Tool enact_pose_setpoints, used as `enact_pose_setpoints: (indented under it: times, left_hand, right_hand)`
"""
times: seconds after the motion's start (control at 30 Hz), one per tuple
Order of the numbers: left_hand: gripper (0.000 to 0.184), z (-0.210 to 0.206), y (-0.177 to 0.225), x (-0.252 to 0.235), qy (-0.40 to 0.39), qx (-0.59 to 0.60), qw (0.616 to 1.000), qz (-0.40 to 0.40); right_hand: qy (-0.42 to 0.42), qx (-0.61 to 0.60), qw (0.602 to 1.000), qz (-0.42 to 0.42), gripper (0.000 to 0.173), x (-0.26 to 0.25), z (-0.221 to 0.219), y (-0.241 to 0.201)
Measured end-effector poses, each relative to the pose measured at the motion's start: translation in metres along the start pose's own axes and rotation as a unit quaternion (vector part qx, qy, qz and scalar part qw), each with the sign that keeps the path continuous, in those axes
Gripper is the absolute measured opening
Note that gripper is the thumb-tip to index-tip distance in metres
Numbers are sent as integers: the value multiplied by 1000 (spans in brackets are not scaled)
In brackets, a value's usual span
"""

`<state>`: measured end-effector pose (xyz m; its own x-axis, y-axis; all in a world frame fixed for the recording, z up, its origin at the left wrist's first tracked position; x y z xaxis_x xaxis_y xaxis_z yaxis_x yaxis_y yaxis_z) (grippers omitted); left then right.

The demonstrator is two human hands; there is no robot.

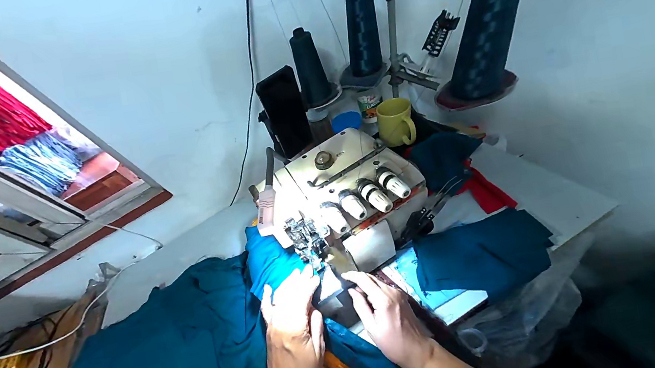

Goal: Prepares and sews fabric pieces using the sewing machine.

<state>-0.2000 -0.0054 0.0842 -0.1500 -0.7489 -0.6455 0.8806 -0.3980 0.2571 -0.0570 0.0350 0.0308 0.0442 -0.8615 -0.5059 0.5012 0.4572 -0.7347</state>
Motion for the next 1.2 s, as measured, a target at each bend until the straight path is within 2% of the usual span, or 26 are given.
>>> enact_pose_setpoints:
  times: [0.17,0.33,0.47,0.53,0.67,0.9,1.07,1.2]
  left_hand:
    - [39,1,-7,-3,-6,6,1000,4]
    - [33,1,-46,-26,-34,69,994,80]
    - [31,6,-69,-29,26,83,987,134]
    - [32,10,-71,-21,51,66,981,172]
    - [34,24,-63,-1,88,35,979,182]
    - [33,42,-43,43,141,63,975,159]
    - [34,48,-19,65,144,78,975,148]
    - [33,41,8,78,115,100,979,137]
  right_hand:
    - [-35,-95,994,-35,23,12,-14,14]
    - [-32,-148,986,-70,23,35,-21,18]
    - [-43,-183,979,-82,31,44,-25,10]
    - [-42,-200,975,-85,29,45,-25,7]
    - [-47,-221,971,-78,15,45,-22,2]
    - [-80,-275,955,-76,21,42,-27,-5]
    - [-122,-320,936,-87,24,37,-35,-15]
    - [-137,-347,923,-92,23,30,-38,-28]
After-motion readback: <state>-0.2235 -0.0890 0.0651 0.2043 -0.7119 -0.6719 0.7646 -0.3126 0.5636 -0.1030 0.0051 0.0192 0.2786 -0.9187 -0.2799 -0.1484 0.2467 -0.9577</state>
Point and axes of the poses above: each hand's wrist, its own x-axis away from the middle knuckle, its own z-axis out of the back of the hand, y = z × x, the point moved 9 cm from there along -x, towards the middle knuckle, and after that the axes turned 4 degrees about -z, right-handed, at the moved point
